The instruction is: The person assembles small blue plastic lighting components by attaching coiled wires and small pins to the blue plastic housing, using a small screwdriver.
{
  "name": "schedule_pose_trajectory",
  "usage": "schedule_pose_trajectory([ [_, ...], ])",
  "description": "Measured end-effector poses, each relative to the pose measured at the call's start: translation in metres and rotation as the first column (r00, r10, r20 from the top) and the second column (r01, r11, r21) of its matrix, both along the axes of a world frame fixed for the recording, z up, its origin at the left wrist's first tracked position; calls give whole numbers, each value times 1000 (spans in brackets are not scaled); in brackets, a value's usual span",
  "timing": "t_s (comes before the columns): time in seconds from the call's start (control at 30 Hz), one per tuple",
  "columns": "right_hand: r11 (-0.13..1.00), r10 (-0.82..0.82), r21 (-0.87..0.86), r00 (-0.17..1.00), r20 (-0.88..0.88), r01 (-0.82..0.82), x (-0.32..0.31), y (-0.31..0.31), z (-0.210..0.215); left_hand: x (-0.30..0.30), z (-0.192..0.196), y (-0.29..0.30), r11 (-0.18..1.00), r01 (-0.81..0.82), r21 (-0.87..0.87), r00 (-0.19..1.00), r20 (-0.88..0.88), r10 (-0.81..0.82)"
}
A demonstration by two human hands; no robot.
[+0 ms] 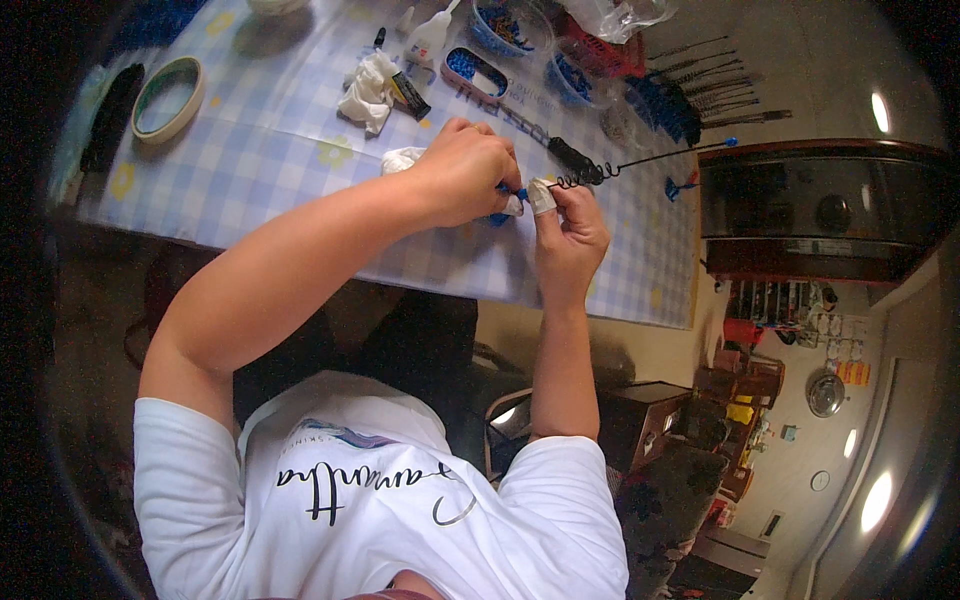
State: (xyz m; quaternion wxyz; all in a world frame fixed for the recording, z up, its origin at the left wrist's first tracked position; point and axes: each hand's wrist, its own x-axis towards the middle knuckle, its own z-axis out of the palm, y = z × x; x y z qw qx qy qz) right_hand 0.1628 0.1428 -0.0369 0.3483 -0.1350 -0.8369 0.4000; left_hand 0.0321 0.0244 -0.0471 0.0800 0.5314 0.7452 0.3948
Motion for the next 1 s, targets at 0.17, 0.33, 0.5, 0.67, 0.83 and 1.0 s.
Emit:
schedule_pose_trajectory([
  [0.17, 993, 75, -91, 997, -4, -75, 4, 0, -1, 0, -1, -1, 1000, 1, 8, 1000, -13, -1],
  [0.33, 963, 179, -204, 984, -3, -175, 7, 4, 0, -1, 0, 0, 1000, 3, 0, 1000, -2, -3],
  [0.5, 958, 200, -221, 979, 46, -185, 5, 15, -5, -1, -2, -1, 1000, 2, 26, 1000, -4, -2],
  [0.67, 963, 243, -127, 970, 19, -238, 3, 22, -8, -1, -1, -1, 1000, -1, 32, 1000, -13, 1],
  [0.83, 968, 246, -48, 969, 16, -245, 1, 18, -7, -1, -2, -1, 999, -8, 45, 1000, -20, 9],
  [1.0, 976, 206, 73, 978, 20, -207, 2, 17, -8, 0, 0, -1, 999, -6, 33, 1000, -16, 7],
])
